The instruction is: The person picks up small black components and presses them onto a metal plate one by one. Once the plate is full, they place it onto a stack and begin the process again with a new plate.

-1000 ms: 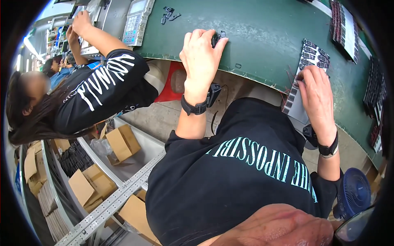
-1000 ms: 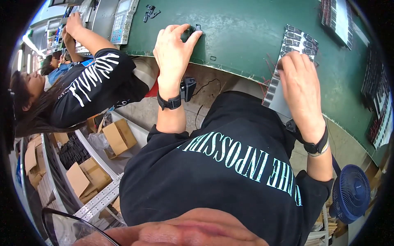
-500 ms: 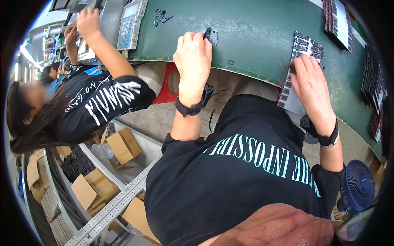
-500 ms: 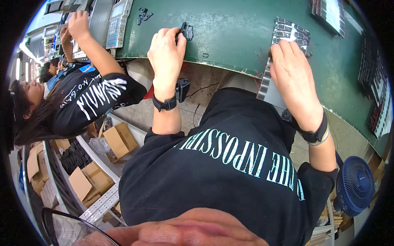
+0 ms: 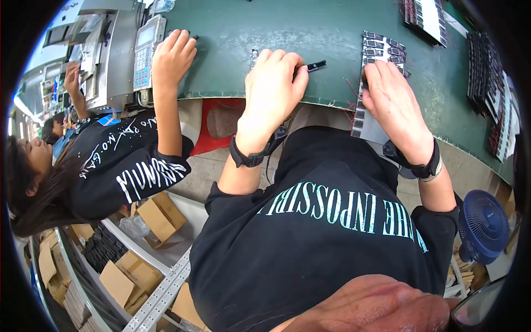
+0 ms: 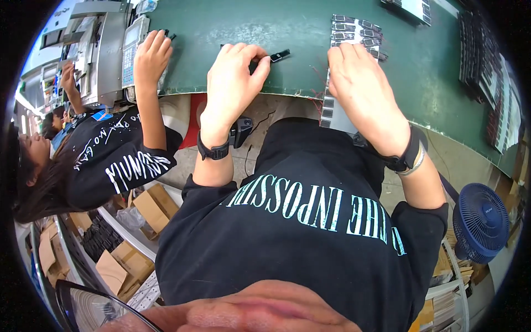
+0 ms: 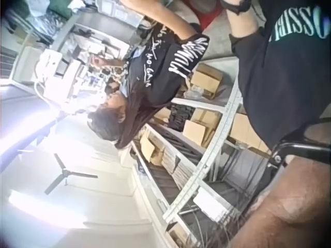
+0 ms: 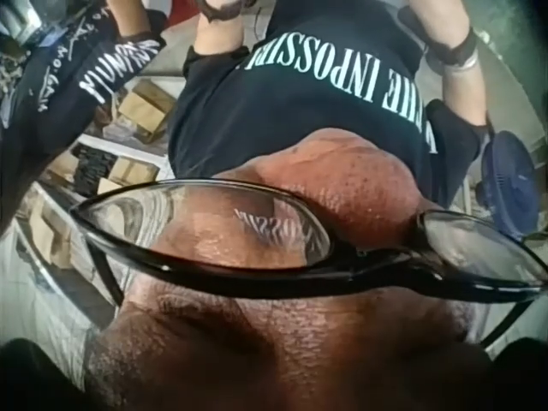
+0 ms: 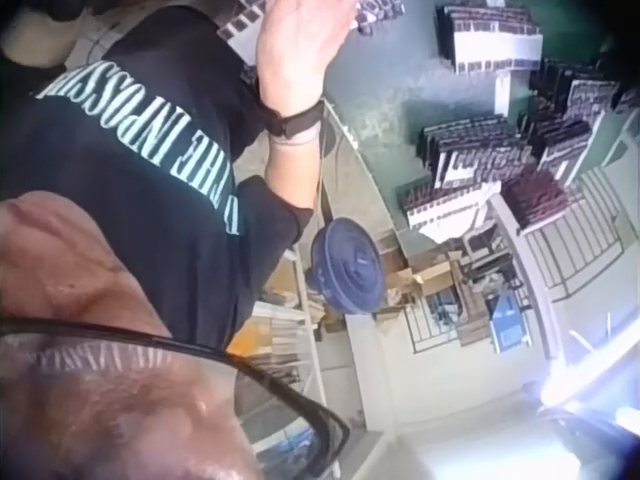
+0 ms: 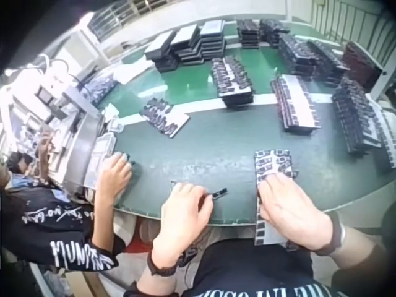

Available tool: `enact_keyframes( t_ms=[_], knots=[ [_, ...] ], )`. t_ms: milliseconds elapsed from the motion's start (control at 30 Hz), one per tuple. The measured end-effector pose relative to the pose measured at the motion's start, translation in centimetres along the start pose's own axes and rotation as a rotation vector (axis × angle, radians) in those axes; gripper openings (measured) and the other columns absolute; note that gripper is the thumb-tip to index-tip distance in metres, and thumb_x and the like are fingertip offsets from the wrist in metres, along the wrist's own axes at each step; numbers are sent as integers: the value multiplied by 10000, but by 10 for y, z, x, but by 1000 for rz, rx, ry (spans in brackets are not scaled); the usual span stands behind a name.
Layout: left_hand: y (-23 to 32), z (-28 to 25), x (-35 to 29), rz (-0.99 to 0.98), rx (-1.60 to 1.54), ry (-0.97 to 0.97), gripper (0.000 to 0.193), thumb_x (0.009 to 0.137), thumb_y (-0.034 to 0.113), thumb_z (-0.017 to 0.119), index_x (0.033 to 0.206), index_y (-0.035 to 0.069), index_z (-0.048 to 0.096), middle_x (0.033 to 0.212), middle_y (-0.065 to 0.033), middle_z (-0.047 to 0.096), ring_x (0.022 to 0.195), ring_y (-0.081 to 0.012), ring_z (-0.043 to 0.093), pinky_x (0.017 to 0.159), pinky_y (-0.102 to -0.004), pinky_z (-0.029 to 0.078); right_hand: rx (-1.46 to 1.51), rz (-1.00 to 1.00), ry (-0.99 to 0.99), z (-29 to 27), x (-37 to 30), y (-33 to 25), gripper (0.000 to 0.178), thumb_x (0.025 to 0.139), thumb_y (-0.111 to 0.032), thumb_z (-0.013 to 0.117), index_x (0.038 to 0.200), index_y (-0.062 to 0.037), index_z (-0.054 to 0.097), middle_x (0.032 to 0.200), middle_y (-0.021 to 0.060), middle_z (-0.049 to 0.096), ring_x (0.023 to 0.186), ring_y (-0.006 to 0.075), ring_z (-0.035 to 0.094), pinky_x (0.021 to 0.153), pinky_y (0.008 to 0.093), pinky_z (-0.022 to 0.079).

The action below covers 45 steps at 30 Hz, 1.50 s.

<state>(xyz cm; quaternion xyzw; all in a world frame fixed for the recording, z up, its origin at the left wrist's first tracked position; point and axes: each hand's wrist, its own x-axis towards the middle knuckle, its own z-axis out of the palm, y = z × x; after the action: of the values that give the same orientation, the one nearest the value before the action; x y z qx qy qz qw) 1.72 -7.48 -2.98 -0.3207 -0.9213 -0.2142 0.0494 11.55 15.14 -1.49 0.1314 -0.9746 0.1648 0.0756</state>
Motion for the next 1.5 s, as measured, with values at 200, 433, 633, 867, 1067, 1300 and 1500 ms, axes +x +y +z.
enact_keyframes(
  t_ms=[200, 433, 633, 867, 1067, 1300, 1500],
  knots=[
    [9, 7, -5, 44, 6, 156, 164, 836, 195, 763, 964, 98, 731, 895, -38, 656, 895, -250, 597, 766, -370, 523, -12, 26, 38, -5, -9, -3, 522, 771, 32, 692, 1241, 75, 469, 1092, 226, 554, 991, 409, 554, 872, 460, 485],
    [0, 21, -6, 172, -19, 169, 253, 789, 156, 800, 1015, 79, 715, 995, -50, 641, 955, -264, 576, 798, -384, 518, 82, 32, 44, 3, -9, -5, 462, 800, 61, 661, 1234, 78, 503, 1029, 208, 562, 959, 398, 549, 838, 439, 485],
    [1, 23, -3, 162, -187, 203, 267, 814, 123, 788, 1056, 59, 694, 914, -74, 681, 867, -240, 651, 724, -359, 550, 275, 211, 132, -3, -8, -6, 324, 887, 28, 646, 1202, 74, 582, 1030, 148, 642, 923, 267, 621, 818, 355, 511],
    [36, 33, 12, -68, -800, 82, 264, 878, 56, 743, 1131, 7, 688, 933, -90, 726, 869, -159, 712, 749, -280, 584, 1226, 542, 291, 1, -19, 13, 207, 987, -48, 623, 1178, 32, 632, 1039, 64, 693, 898, 94, 636, 799, 254, 518],
    [38, 50, 16, -208, -1092, -52, 326, 927, 1, 700, 1249, -31, 658, 1015, -67, 725, 960, -107, 688, 860, -234, 556, 1242, 545, 478, 12, -9, 8, 158, 974, -57, 649, 1118, 7, 653, 997, 41, 676, 854, 87, 627, 778, 222, 505],
    [35, 52, 23, -236, -1138, -113, 314, 931, -30, 682, 1244, -47, 653, 1075, -97, 726, 975, -121, 689, 878, -234, 554, 1252, 561, 351, 31, 9, 13, 154, 956, -62, 682, 1093, 1, 653, 970, 5, 669, 797, 58, 587, 721, 203, 475],
    [32, 51, 19, -269, -1193, -175, 314, 930, -34, 680, 1242, -49, 654, 1093, -106, 727, 986, -128, 692, 882, -239, 560, 1154, 538, 294, 32, 8, 17, 134, 940, -87, 703, 1062, -32, 689, 947, -24, 680, 836, 41, 613, 755, 203, 501]
  ],
)
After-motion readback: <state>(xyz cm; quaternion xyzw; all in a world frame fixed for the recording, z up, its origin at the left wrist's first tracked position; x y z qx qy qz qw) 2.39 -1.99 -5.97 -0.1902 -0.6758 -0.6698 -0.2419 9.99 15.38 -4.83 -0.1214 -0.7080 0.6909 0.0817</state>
